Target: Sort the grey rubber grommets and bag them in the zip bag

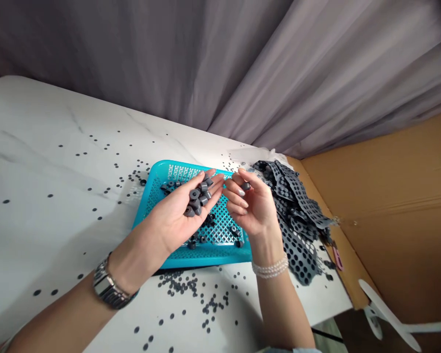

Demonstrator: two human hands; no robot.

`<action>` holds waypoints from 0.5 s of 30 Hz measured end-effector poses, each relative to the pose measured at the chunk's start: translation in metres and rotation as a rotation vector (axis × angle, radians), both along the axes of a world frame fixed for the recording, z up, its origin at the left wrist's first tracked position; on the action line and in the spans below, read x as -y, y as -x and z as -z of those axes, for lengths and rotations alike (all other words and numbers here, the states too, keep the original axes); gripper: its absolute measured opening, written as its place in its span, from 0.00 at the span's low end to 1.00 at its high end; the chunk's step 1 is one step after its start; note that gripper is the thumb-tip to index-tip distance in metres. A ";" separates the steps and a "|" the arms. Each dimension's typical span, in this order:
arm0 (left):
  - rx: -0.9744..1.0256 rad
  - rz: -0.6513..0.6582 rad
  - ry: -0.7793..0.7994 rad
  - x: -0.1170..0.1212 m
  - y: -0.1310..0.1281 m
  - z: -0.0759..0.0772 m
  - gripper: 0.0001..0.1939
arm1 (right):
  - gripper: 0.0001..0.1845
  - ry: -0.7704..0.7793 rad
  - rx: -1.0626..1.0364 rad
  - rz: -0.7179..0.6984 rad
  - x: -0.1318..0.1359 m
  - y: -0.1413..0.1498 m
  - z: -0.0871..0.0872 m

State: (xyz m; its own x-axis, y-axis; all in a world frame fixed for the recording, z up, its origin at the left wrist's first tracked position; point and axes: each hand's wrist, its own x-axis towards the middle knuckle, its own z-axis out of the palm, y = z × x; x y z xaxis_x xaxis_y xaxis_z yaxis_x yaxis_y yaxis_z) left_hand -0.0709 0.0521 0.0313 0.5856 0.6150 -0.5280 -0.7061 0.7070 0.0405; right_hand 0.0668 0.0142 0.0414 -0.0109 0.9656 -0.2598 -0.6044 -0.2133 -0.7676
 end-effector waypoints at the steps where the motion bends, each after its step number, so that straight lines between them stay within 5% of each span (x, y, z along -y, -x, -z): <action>1: -0.024 -0.010 -0.011 -0.001 0.000 -0.001 0.18 | 0.15 0.001 -0.055 -0.026 -0.002 0.000 0.001; 6: -0.066 -0.036 -0.075 -0.007 0.001 0.000 0.14 | 0.04 -0.041 0.043 -0.028 -0.009 0.003 0.012; 12: -0.080 -0.031 -0.102 -0.005 -0.003 0.002 0.13 | 0.12 -0.115 0.604 0.081 -0.008 0.015 0.019; 15: -0.048 -0.035 -0.072 -0.003 -0.002 0.002 0.15 | 0.12 -0.122 0.678 0.077 -0.007 0.016 0.020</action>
State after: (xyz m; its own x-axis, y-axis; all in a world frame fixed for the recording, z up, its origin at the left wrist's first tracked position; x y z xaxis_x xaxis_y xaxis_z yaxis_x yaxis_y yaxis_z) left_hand -0.0688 0.0554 0.0291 0.5382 0.6719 -0.5088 -0.7263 0.6761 0.1245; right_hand 0.0512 0.0217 0.0210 0.1852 0.9798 -0.0750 0.0077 -0.0777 -0.9969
